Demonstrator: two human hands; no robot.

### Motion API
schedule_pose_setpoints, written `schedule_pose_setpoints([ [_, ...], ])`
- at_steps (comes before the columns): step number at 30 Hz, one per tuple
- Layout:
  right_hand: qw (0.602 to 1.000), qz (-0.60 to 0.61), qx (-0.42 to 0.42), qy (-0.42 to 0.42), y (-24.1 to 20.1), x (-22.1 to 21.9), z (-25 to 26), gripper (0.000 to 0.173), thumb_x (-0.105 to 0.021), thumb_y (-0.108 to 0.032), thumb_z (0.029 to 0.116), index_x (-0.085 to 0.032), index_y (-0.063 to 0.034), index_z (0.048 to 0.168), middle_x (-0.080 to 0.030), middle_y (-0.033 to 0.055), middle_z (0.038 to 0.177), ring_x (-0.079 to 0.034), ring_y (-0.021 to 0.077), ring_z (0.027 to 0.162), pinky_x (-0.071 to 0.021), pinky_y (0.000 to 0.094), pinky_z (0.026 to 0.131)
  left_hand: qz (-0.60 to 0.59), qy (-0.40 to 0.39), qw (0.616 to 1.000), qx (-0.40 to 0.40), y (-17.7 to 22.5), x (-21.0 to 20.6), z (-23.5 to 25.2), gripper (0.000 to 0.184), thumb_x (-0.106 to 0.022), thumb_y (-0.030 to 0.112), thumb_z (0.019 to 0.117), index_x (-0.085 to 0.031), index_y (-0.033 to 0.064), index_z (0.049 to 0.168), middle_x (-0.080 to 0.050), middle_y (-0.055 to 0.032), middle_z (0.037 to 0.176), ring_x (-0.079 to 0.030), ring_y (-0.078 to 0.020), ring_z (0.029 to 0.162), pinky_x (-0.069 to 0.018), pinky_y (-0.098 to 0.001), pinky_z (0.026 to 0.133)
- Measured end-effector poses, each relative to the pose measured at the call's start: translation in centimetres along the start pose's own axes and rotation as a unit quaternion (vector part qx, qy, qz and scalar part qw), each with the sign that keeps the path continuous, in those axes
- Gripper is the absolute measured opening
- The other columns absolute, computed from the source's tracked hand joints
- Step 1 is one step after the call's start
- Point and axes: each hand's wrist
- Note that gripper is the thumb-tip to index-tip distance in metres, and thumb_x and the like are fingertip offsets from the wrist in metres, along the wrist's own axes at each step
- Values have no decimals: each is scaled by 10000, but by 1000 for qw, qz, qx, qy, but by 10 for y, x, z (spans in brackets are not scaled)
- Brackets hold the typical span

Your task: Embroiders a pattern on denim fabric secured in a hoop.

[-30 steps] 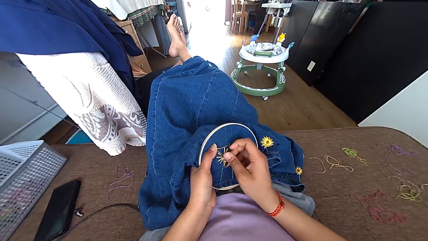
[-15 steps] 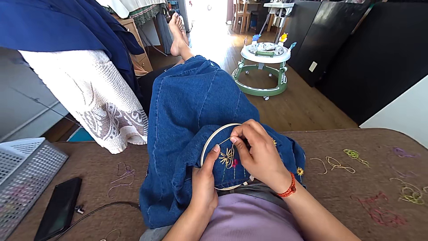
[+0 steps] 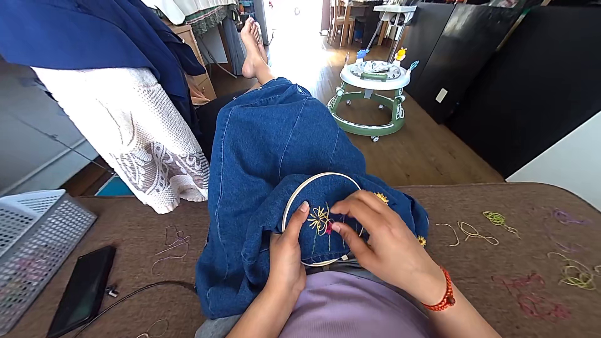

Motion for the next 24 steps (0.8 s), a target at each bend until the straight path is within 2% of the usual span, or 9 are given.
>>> schedule_pose_setpoints([
  [3, 995, 78, -46, 32, -7, -4, 15, 188, -620, -260, 960, -716, -140, 1068, -623, -47, 927, -586, 18, 745, -521, 180, 617, -7, -10, 1000, -10, -2, 1, -1, 245, -597, 159, 1020, -637, -6, 1198, -729, -180, 999, -739, -245, 899, -626, -401, 818],
  [5, 990, 112, -82, 8, -10, -9, 23, 128, -657, -259, 949, -713, -157, 1002, -614, -55, 905, -576, 13, 709, -510, 178, 584, -9, -17, 999, -27, -4, 1, -3, 218, -599, 129, 1005, -642, -15, 1163, -726, -170, 976, -734, -229, 882, -623, -387, 812],
  [8, 985, 104, -134, -42, -18, -7, 34, 57, -680, -210, 923, -681, -181, 873, -587, -62, 841, -579, 28, 696, -512, 206, 590, -2, -27, 998, -50, -6, 3, -5, 216, -582, 98, 984, -637, -28, 1151, -725, -167, 963, -732, -220, 881, -621, -379, 814],
  [12, 983, 94, -143, -71, -26, -1, 45, 93, -637, -137, 931, -634, -148, 838, -575, -27, 837, -581, 80, 746, -504, 275, 640, 6, -28, 997, -78, -8, 2, -7, 236, -614, 87, 949, -626, -21, 1159, -728, -146, 950, -734, -194, 872, -623, -359, 804],
  [14, 980, 145, -134, -36, -25, 0, 50, 111, -584, -98, 961, -621, -126, 861, -570, -19, 839, -565, 69, 734, -485, 247, 625, 6, -36, 996, -86, -8, 2, -8, 275, -640, 95, 930, -618, -17, 1181, -727, -138, 965, -732, -192, 886, -622, -359, 817],
  [16, 964, 222, -147, -8, -23, 3, 58, 140, -513, -76, 1007, -607, -107, 907, -586, -15, 826, -534, 56, 648, -436, 205, 545, 2, -38, 996, -80, -7, 2, -8, 275, -633, 98, 950, -616, -19, 1198, -731, -146, 979, -737, -201, 890, -627, -370, 822],
  [19, 921, 341, -183, -43, -24, 9, 69, 172, -403, -60, 1057, -549, -97, 975, -688, 9, 794, -569, 60, 515, -426, 182, 425, -2, -36, 997, -72, -6, 3, -5, 244, -604, 90, 971, -624, -19, 1189, -730, -160, 975, -738, -216, 887, -626, -375, 818],
  [21, 910, 371, -178, -45, -26, 11, 75, 170, -376, -54, 1071, -522, -74, 985, -624, 28, 726, -560, 77, 479, -464, 195, 411, -2, -41, 997, -72, -7, 3, -5, 242, -606, 89, 969, -626, -20, 1184, -729, -157, 980, -735, -212, 896, -622, -373, 826],
  [24, 928, 349, -129, 18, -26, 16, 86, 152, -367, -47, 1052, -505, -71, 993, -532, 13, 726, -514, 74, 491, -481, 210, 431, -2, -42, 997, -64, -6, 3, -5, 251, -607, 105, 981, -623, -18, 1199, -732, -166, 987, -741, -226, 893, -628, -387, 820],
])
Point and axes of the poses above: each hand's wrist, its own z-axis towards the middle knuckle, its own x-axis out of the back of the hand, y = z × x
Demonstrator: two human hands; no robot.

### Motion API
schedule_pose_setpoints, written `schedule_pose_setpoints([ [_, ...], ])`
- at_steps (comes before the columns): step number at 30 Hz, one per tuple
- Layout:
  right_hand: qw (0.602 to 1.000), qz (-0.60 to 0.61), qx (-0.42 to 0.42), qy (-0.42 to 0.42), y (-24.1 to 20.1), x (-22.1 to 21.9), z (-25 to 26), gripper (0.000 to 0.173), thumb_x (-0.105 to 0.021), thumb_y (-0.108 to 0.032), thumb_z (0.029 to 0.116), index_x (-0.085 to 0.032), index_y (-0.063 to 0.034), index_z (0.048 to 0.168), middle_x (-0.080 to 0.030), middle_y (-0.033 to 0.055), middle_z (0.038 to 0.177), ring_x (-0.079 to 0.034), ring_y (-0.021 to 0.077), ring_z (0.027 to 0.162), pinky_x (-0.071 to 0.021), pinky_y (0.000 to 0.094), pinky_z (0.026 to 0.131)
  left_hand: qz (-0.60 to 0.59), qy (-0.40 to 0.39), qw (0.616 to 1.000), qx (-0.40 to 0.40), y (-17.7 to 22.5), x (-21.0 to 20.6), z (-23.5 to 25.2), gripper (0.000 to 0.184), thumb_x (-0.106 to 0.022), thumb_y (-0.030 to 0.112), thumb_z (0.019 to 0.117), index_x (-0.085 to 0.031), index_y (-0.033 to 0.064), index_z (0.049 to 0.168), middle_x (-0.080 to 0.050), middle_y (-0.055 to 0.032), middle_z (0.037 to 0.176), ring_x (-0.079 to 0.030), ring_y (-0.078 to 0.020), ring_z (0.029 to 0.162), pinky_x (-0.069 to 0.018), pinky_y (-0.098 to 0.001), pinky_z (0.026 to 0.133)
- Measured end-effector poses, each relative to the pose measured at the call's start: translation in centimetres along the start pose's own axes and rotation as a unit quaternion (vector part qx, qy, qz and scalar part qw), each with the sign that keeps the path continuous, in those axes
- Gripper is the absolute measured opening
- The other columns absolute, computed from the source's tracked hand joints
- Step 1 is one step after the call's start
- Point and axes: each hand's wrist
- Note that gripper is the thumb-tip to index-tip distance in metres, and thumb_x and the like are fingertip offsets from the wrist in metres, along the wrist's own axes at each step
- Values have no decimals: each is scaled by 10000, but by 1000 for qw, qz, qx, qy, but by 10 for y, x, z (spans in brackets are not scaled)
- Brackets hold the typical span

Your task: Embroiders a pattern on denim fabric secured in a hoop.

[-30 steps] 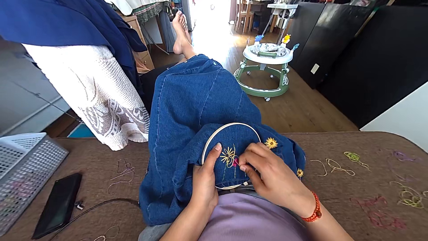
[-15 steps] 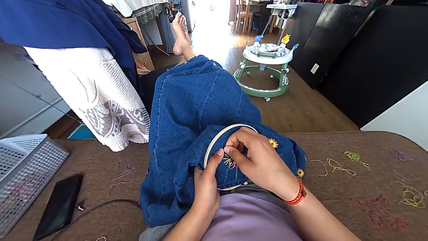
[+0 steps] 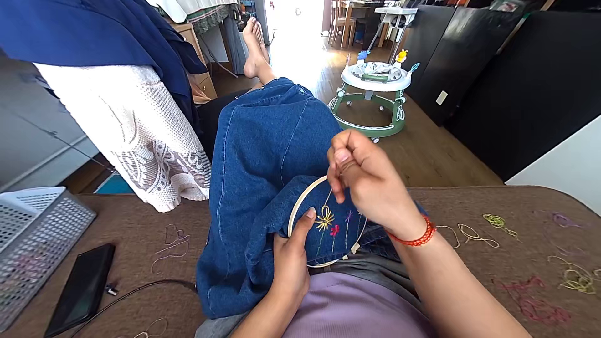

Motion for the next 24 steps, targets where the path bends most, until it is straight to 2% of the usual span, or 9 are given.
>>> schedule_pose_setpoints([
  [5, 990, 60, 85, 91, -18, 16, 20, 183, -319, -55, 1066, -464, -114, 972, -503, -52, 755, -510, 28, 535, -517, 200, 487, 2, 14, 1000, 16, 1, 1, 3, 238, -579, 113, 1011, -613, -19, 1206, -727, -174, 992, -739, -233, 892, -628, -394, 816],
  [12, 982, 99, 120, 109, -25, 12, 25, 193, -307, -44, 1077, -445, -114, 961, -493, -39, 763, -502, 37, 527, -518, 198, 484, -4, 13, 999, 32, 3, 1, 4, 251, -569, 130, 1025, -607, -18, 1224, -723, -180, 1010, -735, -241, 913, -625, -400, 827],
  [16, 986, -31, 126, 101, -9, 17, 15, 128, -364, -62, 1072, -474, -72, 1007, -531, -6, 788, -559, 71, 564, -552, 243, 506, -35, 29, 996, 79, 3, 5, 9, 302, -533, 192, 1059, -586, 0, 1285, -713, -200, 1081, -728, -276, 973, -618, -446, 858],
  [18, 982, -110, 123, 91, 6, 15, 4, 90, -406, -61, 1042, -495, -52, 1034, -549, 15, 776, -540, 89, 530, -508, 257, 457, -54, 41, 993, 97, 3, 6, 11, 314, -521, 214, 1065, -584, 14, 1298, -709, -201, 1107, -722, -290, 1003, -611, -465, 875],
  [20, 978, -168, 110, 62, 22, 10, -12, 83, -436, -86, 1048, -511, -49, 1049, -539, 30, 798, -503, 93, 511, -473, 257, 436, -67, 45, 991, 106, 3, 6, 11, 314, -513, 220, 1067, -594, 17, 1293, -708, -203, 1115, -719, -298, 1012, -606, -473, 881],
  [22, 976, -194, 95, 29, 37, 2, -27, 74, -470, -100, 1042, -529, -57, 1057, -546, 27, 802, -505, 89, 530, -474, 255, 463, -68, 43, 991, 106, 3, 6, 11, 314, -513, 227, 1067, -600, 25, 1292, -708, -198, 1118, -719, -295, 1013, -605, -471, 882],
  [24, 978, -193, 77, -8, 47, -6, -40, 92, -513, -72, 1011, -537, -58, 1099, -574, 31, 845, -556, 89, 586, -528, 257, 515, -70, 42, 991, 102, 3, 5, 10, 303, -513, 217, 1066, -605, 27, 1284, -710, -194, 1111, -721, -288, 1006, -608, -462, 878],
])
Point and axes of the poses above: each hand's wrist, its own z-axis towards the middle knuckle, its own x-axis out of the back of the hand, y = z × x
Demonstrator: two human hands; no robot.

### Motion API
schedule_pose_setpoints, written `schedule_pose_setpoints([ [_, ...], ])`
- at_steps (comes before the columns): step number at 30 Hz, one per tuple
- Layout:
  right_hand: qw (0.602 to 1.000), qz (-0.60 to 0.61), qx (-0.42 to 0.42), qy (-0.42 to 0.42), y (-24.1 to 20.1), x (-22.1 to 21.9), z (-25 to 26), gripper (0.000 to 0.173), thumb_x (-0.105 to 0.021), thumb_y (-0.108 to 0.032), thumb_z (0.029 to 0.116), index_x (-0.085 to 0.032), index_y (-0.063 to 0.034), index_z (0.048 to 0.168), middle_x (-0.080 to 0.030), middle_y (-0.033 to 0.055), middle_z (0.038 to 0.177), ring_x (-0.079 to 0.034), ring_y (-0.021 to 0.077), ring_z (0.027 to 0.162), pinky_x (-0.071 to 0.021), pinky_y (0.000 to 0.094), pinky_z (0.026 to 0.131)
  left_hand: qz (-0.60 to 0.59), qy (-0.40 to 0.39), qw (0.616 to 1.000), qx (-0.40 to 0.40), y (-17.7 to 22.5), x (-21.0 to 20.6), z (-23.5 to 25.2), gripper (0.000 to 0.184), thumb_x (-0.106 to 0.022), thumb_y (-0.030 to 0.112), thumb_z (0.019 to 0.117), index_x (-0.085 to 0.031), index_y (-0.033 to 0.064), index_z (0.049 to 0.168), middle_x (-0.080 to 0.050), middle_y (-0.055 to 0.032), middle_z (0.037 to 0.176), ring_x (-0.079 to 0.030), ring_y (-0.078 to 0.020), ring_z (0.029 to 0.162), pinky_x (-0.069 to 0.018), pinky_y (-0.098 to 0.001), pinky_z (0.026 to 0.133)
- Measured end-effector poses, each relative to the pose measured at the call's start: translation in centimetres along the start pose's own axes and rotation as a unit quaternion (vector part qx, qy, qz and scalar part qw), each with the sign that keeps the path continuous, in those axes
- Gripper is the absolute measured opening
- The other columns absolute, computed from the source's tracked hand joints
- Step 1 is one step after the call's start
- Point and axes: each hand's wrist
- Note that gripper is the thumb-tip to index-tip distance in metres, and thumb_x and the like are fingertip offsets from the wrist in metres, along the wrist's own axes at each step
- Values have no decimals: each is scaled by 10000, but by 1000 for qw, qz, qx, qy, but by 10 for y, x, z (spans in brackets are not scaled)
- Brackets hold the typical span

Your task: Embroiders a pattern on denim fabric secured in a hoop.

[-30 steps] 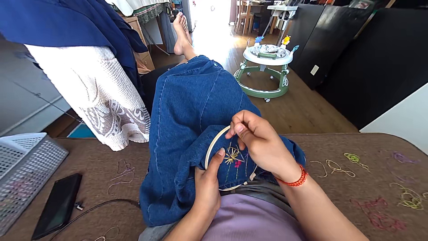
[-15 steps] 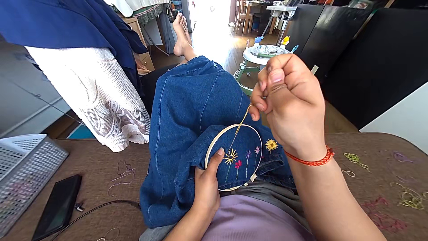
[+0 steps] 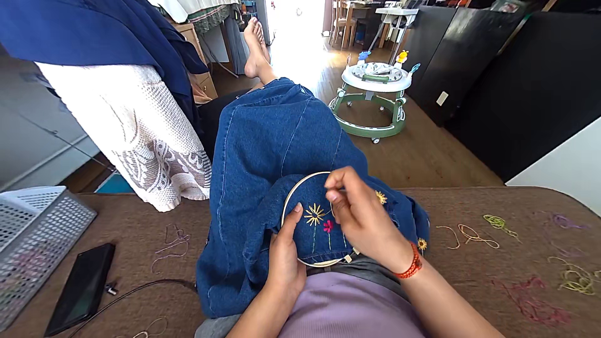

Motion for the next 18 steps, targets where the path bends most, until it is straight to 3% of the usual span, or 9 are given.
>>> schedule_pose_setpoints([
  [3, 999, 23, -6, -25, 5, -12, -14, 242, -550, -23, 945, -567, -60, 1183, -602, 27, 936, -612, 70, 688, -572, 234, 604, -10, -2, 1000, -6, -1, 0, 0, 286, -500, 195, 1067, -615, 17, 1258, -711, -194, 1087, -723, -278, 985, -609, -452, 865],
  [7, 1000, -7, 16, 25, 8, -21, -21, 92, -605, -82, 938, -680, -95, 989, -597, -10, 898, -587, 18, 699, -534, 158, 610, -16, -7, 1000, -12, -1, -1, -1, 273, -492, 191, 1063, -619, 8, 1222, -710, -195, 1051, -724, -270, 956, -611, -445, 849],
  [18, 997, -51, -16, 55, 8, -21, -24, 124, -622, -151, 902, -736, -126, 944, -557, -42, 826, -511, -21, 602, -457, 118, 510, -28, -22, 999, -18, -2, 1, -2, 274, -479, 180, 1065, -625, 4, 1217, -713, -196, 1052, -726, -270, 959, -609, -446, 859],
])
Point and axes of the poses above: each hand's wrist, its own z-axis towards the middle knuckle, its own x-axis out of the back of the hand, y = z × x
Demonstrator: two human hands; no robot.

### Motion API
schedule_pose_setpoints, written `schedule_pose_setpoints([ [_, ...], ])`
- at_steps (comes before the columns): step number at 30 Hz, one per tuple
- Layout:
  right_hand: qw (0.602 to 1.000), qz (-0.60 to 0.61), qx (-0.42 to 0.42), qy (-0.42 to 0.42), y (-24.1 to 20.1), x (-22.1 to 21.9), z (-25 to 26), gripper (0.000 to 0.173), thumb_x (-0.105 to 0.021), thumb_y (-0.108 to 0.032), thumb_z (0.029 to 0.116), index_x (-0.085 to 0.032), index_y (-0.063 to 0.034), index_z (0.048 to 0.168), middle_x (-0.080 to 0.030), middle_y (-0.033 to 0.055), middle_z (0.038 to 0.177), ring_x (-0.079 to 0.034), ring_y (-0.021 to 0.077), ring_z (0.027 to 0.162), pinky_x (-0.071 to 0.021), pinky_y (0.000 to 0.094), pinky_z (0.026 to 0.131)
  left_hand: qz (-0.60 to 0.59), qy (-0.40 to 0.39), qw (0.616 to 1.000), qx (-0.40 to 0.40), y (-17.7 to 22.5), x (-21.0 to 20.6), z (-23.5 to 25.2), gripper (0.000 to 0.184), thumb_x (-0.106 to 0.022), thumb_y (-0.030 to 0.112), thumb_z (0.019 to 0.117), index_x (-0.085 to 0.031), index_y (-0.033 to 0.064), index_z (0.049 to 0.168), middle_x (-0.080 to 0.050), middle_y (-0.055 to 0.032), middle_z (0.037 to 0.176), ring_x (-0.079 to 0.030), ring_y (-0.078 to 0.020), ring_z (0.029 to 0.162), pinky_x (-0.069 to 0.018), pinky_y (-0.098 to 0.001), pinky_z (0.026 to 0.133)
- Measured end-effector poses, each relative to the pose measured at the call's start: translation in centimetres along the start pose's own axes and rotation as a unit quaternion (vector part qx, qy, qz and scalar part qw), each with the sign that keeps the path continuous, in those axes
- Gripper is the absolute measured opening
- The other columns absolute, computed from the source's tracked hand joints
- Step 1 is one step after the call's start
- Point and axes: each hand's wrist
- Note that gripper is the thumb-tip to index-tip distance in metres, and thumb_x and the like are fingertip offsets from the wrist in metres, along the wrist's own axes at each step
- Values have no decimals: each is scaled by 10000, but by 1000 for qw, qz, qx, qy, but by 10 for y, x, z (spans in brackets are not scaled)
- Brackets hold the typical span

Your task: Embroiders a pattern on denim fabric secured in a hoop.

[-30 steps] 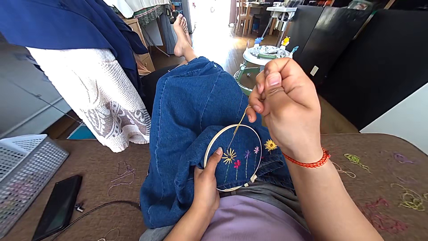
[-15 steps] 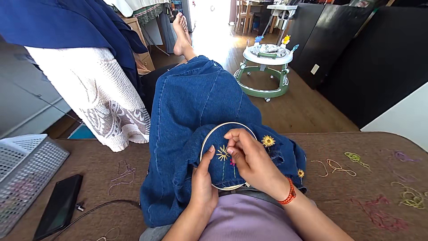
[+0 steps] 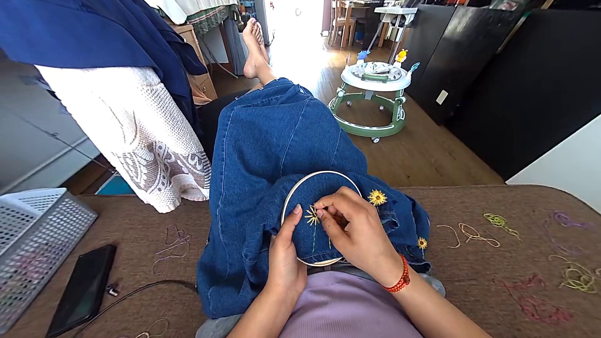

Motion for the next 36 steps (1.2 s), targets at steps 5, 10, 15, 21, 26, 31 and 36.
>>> schedule_pose_setpoints([
  [5, 1000, -17, 2, 0, -1, 1, 1, 133, -625, -146, 888, -751, -133, 930, -558, -43, 825, -517, -21, 612, -463, 119, 522, 4, -5, 1000, 0, 1, -1, 0, 274, -463, 180, 1068, -628, 6, 1201, -717, -187, 1034, -728, -259, 949, -612, -434, 846],
  [10, 998, -61, 13, -17, -8, 6, 4, 141, -626, -151, 914, -763, -131, 943, -564, -27, 839, -534, 0, 619, -485, 135, 541, 11, 13, 1000, -16, -1, -2, -1, 255, -495, 166, 1063, -615, -4, 1210, -716, -196, 1026, -732, -262, 931, -617, -431, 834],
  [15, 997, -53, 55, 15, -16, 12, 13, 205, -685, -198, 927, -742, -98, 1097, -621, -22, 831, -577, 32, 649, -508, 164, 573, 36, 19, 997, -59, -4, -3, -2, 246, -523, 144, 1056, -602, -6, 1233, -718, -183, 1020, -735, -250, 922, -622, -415, 831],
  [21, 997, -33, 69, 16, -16, -5, 27, 96, -727, -168, 894, -721, -105, 966, -630, -12, 813, -601, 69, 651, -526, 222, 576, 43, 27, 996, -72, -4, -2, -1, 233, -515, 127, 1057, -624, -18, 1202, -721, -181, 997, -734, -237, 909, -622, -401, 826],
  [26, 996, 7, 80, 35, -8, 0, 28, 285, -751, -321, 907, -711, -96, 1078, -698, -10, 952, -647, 86, 838, -547, 239, 704, 32, 32, 998, -33, 2, -3, -1, 284, -495, 209, 1074, -607, 26, 1260, -716, -167, 1048, -727, -249, 954, -617, -435, 839],
  [31, 972, -8, 235, -16, -1, 26, -7, 579, -620, -681, 909, -660, -138, 1107, -678, 45, 1127, -627, 178, 1118, -507, 373, 974, -72, 5, 995, 70, 29, -11, -8, 427, -364, 423, 1092, -621, 131, 1268, -719, -145, 1111, -724, -280, 1014, -610, -490, 857],
  [36, 939, -165, 302, -7, 6, 43, -38, 175, -524, -140, 1047, -600, -187, 1197, -695, 48, 1159, -640, 236, 1141, -483, 426, 1000, -46, -42, 997, 54, 39, -14, -28, 480, -314, 464, 1098, -588, 150, 1336, -697, -146, 1201, -705, -290, 1097, -599, -491, 902],
])
Point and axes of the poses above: each hand's wrist, its own z-axis towards the middle knuckle, its own x-axis out of the back of the hand, y = z × x
